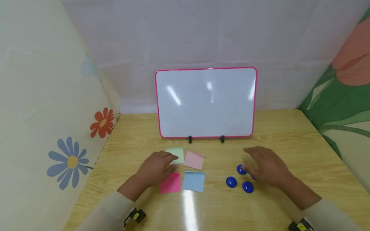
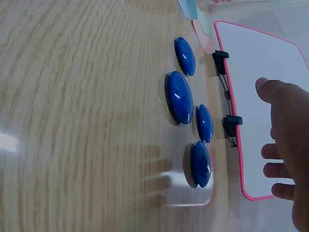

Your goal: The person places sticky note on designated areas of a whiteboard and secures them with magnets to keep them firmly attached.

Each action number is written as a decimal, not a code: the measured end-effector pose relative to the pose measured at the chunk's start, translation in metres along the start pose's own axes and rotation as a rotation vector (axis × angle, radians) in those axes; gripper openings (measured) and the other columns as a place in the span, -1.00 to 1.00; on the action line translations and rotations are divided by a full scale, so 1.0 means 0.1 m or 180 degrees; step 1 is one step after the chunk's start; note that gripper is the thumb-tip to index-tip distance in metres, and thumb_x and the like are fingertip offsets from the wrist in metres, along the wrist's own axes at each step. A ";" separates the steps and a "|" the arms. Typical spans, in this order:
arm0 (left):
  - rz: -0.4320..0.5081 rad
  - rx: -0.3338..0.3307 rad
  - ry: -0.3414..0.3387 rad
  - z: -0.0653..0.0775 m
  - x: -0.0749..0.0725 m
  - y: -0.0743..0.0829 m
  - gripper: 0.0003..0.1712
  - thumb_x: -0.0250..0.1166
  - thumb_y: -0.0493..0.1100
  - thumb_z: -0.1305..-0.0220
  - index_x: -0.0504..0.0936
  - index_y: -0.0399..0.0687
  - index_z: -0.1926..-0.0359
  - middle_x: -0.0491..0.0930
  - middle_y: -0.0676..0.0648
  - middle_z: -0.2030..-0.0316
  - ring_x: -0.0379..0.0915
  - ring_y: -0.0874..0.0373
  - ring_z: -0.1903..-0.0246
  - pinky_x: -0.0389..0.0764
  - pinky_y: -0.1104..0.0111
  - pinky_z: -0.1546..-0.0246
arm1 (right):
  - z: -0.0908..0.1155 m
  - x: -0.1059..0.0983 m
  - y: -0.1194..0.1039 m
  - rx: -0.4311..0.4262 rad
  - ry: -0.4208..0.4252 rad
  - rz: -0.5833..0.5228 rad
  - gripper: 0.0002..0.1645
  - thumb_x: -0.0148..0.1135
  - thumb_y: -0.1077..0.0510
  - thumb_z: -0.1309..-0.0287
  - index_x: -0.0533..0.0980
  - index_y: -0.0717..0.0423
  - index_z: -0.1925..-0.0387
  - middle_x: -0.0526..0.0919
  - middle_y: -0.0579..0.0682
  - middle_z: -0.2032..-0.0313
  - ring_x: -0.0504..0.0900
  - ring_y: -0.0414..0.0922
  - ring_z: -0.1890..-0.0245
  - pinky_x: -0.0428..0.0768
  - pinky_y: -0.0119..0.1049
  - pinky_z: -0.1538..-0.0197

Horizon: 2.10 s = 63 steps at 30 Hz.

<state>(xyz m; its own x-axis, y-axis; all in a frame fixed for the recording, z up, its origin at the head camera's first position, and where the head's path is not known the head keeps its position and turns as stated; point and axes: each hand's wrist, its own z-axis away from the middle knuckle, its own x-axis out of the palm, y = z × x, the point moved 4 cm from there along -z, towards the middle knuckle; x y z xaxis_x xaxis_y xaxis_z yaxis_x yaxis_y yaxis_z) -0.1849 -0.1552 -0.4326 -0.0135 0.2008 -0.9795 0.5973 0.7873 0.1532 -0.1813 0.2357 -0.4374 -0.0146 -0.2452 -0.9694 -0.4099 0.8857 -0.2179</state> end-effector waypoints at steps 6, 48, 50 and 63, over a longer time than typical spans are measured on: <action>0.0048 0.0300 0.0147 -0.06 0.11 0.14 -0.75 0.34 -0.08 -0.38 0.73 -0.05 0.00 0.73 0.03 0.11 0.62 0.03 0.05 0.56 0.07 0.02 | 0.01 0.08 -0.06 -0.0143 0.0012 0.0075 -0.23 0.36 -0.30 -0.24 0.54 0.12 -0.28 0.63 0.14 -0.15 0.52 0.18 -0.22 0.37 0.23 -0.28; -0.0146 0.0294 0.0166 -0.22 0.39 0.33 -0.90 0.49 -0.17 -0.20 0.72 0.10 0.29 0.69 0.15 0.37 0.49 0.15 0.39 0.43 0.29 0.34 | 0.08 0.37 -0.51 -0.1066 -0.0025 0.0134 -0.47 0.43 -0.35 -0.11 0.71 -0.05 0.13 0.65 -0.27 0.28 0.50 -0.22 0.20 0.51 -0.08 -0.03; -0.0138 0.0270 0.0181 -0.22 0.40 0.32 -0.90 0.48 -0.18 -0.20 0.72 0.11 0.31 0.68 0.15 0.38 0.47 0.16 0.40 0.41 0.30 0.35 | 0.08 0.38 -0.51 -0.1085 -0.0025 0.0145 -0.48 0.44 -0.34 -0.11 0.71 -0.05 0.13 0.64 -0.27 0.28 0.50 -0.22 0.20 0.52 -0.08 -0.02; -0.0021 0.0270 0.0236 -0.22 0.38 0.34 -0.88 0.47 -0.25 -0.20 0.72 0.09 0.33 0.69 0.15 0.38 0.48 0.16 0.40 0.40 0.30 0.36 | 0.06 0.39 -0.53 -0.1004 -0.0151 0.0215 -0.56 0.45 -0.27 -0.11 0.70 -0.05 0.17 0.61 -0.25 0.31 0.50 -0.19 0.20 0.54 0.01 -0.06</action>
<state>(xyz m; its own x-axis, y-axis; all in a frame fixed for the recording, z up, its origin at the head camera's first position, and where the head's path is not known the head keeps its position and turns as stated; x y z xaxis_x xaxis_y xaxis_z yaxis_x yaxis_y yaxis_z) -0.1832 -0.1080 -0.4617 -0.0751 0.2409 -0.9676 0.6626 0.7373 0.1321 -0.1549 0.1811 -0.4638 -0.0120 -0.1649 -0.9862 -0.6720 0.7317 -0.1142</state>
